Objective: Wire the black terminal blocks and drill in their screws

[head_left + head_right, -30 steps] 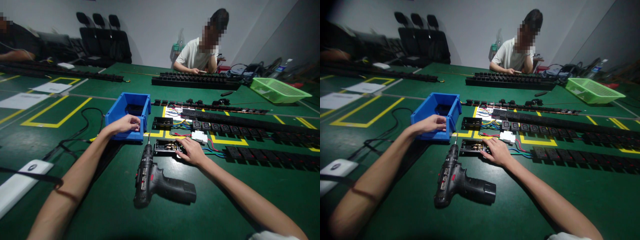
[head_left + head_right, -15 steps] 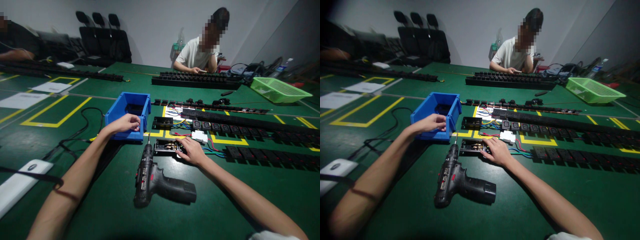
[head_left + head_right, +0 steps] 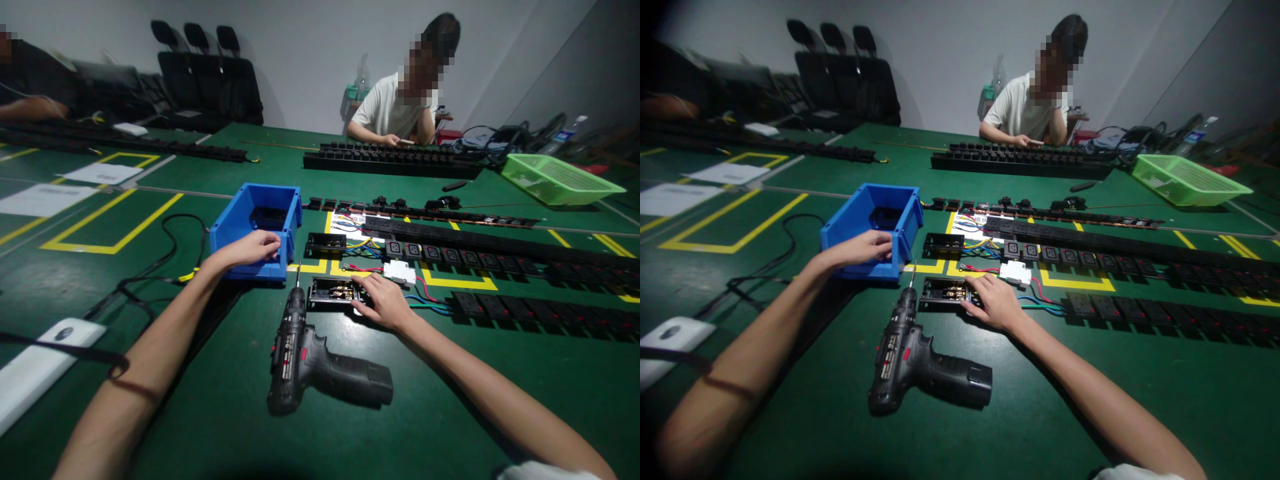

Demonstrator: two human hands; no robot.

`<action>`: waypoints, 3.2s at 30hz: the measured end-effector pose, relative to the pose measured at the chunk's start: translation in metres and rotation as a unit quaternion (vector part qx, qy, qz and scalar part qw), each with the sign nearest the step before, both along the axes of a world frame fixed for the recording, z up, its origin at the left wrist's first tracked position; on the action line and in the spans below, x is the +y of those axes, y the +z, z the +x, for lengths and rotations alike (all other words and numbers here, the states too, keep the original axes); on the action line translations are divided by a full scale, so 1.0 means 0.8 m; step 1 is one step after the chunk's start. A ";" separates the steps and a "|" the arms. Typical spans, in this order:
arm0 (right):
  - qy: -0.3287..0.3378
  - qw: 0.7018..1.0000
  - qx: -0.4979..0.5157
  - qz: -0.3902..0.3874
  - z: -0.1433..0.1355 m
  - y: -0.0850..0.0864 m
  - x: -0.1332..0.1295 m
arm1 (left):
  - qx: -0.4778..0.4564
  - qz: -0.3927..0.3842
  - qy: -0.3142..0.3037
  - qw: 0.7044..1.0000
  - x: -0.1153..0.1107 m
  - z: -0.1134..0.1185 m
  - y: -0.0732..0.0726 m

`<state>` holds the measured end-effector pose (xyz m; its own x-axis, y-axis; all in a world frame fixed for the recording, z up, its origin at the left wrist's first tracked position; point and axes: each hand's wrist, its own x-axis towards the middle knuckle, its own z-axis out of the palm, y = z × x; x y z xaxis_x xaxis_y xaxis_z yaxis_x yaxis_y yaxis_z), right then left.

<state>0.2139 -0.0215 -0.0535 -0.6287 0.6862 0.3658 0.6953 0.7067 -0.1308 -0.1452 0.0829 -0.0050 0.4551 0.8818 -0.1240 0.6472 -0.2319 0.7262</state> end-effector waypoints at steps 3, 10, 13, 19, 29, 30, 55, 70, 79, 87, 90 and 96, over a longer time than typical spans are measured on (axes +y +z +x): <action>0.000 1.000 0.004 -0.003 0.000 0.000 0.000 | -0.001 -0.008 -0.017 1.000 0.000 -0.001 -0.002; -0.001 1.000 -0.002 -0.004 0.000 -0.001 0.001 | 0.002 0.001 0.006 1.000 -0.006 0.007 0.014; 0.000 1.000 -0.002 -0.008 0.000 -0.001 0.001 | -0.006 0.016 0.036 0.999 -0.010 0.010 0.023; 0.002 1.000 0.003 -0.006 0.000 -0.001 0.001 | -0.107 0.099 0.141 0.979 -0.014 0.013 0.034; 0.004 1.000 0.006 -0.011 0.000 0.001 0.001 | -0.186 0.151 0.122 0.963 -0.058 0.057 0.075; 0.004 1.000 0.006 -0.011 0.000 0.001 0.001 | -0.177 0.129 0.107 0.970 -0.062 0.061 0.074; -0.001 1.000 -0.003 -0.004 0.000 -0.002 0.002 | 0.038 0.006 0.079 0.996 -0.011 0.009 0.023; 0.003 1.000 0.007 -0.007 0.000 -0.001 0.002 | -0.012 0.349 0.073 0.934 -0.074 0.069 0.075; 0.010 1.000 0.008 0.014 0.001 -0.004 0.004 | -0.078 0.197 -0.198 0.957 -0.117 0.134 0.031; 0.066 0.983 0.143 0.094 -0.003 0.005 -0.005 | -0.241 0.006 -0.096 0.966 -0.128 0.156 -0.003; 0.105 0.964 0.210 0.122 -0.009 0.007 -0.011 | -0.274 -0.054 -0.071 0.958 -0.129 0.161 -0.010; 0.131 0.949 0.262 0.114 -0.014 0.003 -0.015 | -0.281 -0.081 -0.077 0.953 -0.138 0.166 -0.009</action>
